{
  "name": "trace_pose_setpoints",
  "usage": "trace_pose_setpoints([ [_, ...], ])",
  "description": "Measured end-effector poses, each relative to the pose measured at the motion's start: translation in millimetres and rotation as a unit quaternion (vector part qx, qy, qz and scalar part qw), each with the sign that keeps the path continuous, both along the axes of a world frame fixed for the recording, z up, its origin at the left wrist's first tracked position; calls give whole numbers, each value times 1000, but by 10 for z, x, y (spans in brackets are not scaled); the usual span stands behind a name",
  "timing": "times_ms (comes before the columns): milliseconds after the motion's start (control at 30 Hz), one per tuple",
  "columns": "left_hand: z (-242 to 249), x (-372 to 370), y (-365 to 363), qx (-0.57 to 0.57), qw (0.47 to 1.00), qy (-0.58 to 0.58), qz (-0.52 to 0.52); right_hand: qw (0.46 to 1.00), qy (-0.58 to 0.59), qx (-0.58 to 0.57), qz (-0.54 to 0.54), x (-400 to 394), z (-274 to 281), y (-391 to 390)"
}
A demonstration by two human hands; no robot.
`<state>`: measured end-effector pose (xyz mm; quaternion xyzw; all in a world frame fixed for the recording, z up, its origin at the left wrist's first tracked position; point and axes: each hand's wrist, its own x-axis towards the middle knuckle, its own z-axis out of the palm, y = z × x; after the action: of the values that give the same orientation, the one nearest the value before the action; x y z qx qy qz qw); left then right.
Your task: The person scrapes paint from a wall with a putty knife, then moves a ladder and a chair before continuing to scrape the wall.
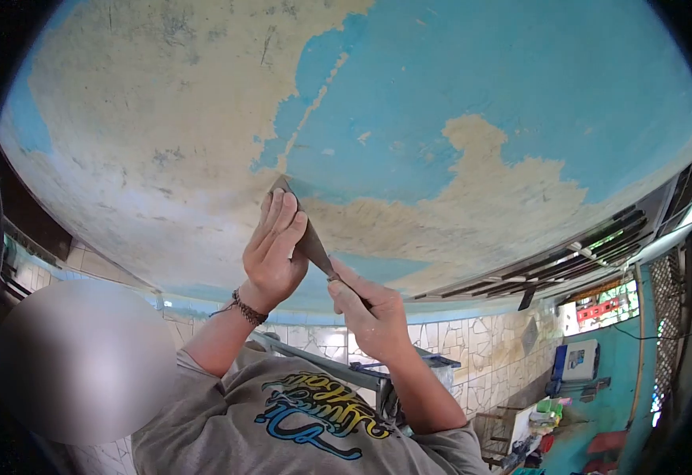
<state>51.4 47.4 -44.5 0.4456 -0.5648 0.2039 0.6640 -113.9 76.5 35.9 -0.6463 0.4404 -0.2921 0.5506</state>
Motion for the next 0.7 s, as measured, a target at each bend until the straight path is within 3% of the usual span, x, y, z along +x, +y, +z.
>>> trace_pose_setpoints([
  [133, 10, 112, -27, -33, 999, 25, 36, 999, 5, -28, 16, 101, 13, -5],
  [267, -63, 33, 19, 6, 1000, 9, -19, 999, 28, -39, 9, 33, -7, 27],
  [333, -95, 135, 3, -11, 1000, 1, 8, 997, 42, -59, 10, 80, -98, 9],
  [533, -97, 81, 19, 9, 1000, -18, -4, 1000, -21, -17, 7, -2, -106, 24],
  [700, -54, 266, 40, -12, 998, 1, 57, 999, 11, -35, 17, 176, -113, 26],
])
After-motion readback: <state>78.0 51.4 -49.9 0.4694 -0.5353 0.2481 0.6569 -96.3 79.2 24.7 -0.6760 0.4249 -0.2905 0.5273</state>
